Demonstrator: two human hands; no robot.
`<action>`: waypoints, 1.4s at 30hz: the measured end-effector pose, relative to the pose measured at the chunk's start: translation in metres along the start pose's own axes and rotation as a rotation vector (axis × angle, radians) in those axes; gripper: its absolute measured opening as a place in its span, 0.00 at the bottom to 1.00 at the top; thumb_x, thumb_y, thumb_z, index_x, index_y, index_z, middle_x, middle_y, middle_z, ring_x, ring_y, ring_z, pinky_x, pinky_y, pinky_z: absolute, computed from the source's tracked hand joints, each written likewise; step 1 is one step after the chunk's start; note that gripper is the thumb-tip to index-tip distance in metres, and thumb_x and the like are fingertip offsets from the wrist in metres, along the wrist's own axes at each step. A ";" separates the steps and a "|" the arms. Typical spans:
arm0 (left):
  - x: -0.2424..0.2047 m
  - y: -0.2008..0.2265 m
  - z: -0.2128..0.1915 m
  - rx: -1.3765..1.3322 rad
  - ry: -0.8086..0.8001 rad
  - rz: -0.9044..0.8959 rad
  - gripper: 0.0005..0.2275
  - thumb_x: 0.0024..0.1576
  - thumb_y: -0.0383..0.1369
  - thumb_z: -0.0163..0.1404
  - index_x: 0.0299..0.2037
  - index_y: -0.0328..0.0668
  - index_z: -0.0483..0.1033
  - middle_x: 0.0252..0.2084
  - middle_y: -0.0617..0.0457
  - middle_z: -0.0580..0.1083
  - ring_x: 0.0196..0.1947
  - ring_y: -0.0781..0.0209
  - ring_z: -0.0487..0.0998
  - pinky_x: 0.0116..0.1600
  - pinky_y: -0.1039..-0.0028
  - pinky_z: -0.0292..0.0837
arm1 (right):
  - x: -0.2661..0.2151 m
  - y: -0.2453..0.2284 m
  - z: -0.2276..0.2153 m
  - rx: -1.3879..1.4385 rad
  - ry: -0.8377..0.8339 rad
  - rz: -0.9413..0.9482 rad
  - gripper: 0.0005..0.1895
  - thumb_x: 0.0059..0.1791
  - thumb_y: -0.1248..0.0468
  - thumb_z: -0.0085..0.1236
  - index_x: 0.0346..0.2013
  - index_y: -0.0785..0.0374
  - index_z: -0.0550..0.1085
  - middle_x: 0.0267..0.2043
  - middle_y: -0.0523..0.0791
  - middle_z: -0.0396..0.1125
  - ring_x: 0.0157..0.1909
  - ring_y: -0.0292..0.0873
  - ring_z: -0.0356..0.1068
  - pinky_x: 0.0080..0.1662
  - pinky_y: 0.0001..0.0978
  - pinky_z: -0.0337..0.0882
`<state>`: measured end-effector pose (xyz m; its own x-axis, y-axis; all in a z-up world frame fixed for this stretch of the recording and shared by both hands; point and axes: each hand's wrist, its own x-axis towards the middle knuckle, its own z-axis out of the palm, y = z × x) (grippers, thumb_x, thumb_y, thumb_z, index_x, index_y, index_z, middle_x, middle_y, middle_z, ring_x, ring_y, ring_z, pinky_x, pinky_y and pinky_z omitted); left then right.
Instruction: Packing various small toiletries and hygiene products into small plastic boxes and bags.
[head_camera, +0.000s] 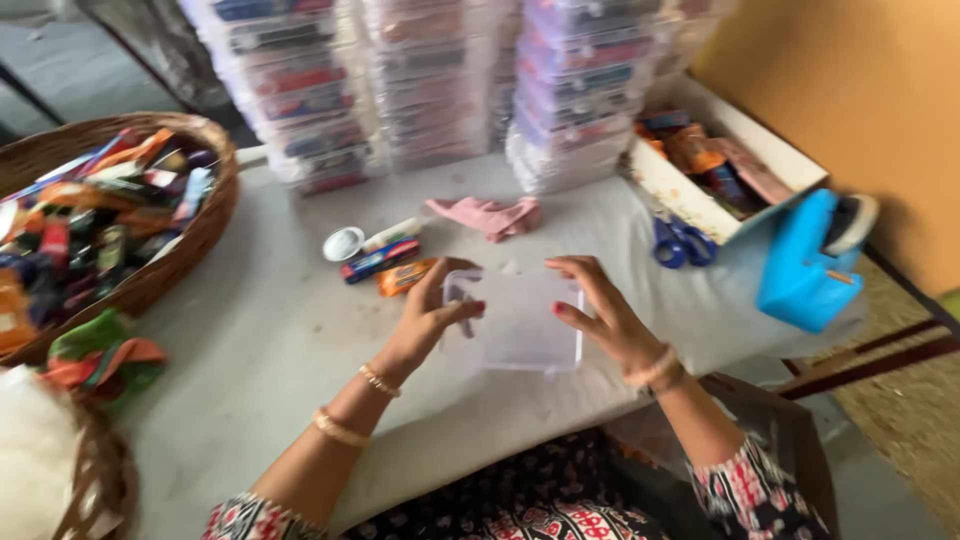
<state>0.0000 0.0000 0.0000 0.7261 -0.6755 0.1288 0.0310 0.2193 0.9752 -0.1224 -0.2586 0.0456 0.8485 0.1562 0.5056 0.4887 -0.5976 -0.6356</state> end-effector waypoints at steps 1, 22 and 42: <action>0.001 -0.003 -0.006 0.003 0.017 0.001 0.19 0.55 0.22 0.55 0.57 0.35 0.68 0.40 0.49 0.74 0.36 0.64 0.79 0.34 0.72 0.77 | 0.014 0.014 0.010 0.010 -0.010 -0.008 0.28 0.54 0.51 0.55 0.62 0.66 0.67 0.57 0.52 0.64 0.57 0.49 0.65 0.60 0.41 0.65; 0.017 -0.002 -0.111 0.059 0.592 0.370 0.10 0.64 0.29 0.49 0.49 0.27 0.74 0.47 0.45 0.75 0.43 0.62 0.79 0.45 0.72 0.78 | 0.118 0.124 0.060 0.478 0.254 0.236 0.12 0.56 0.57 0.58 0.45 0.64 0.77 0.43 0.38 0.70 0.49 0.32 0.66 0.55 0.25 0.64; 0.006 0.002 -0.020 0.342 0.172 -0.125 0.19 0.60 0.45 0.52 0.55 0.41 0.74 0.35 0.52 0.75 0.25 0.68 0.72 0.24 0.75 0.69 | 0.121 0.142 0.036 -0.189 0.188 0.151 0.10 0.50 0.68 0.63 0.45 0.66 0.78 0.42 0.49 0.74 0.44 0.49 0.75 0.47 0.39 0.74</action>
<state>0.0183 0.0107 -0.0006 0.8367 -0.5477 0.0017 -0.0829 -0.1236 0.9889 0.0566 -0.2966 -0.0045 0.8476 -0.0830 0.5241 0.2988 -0.7416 -0.6006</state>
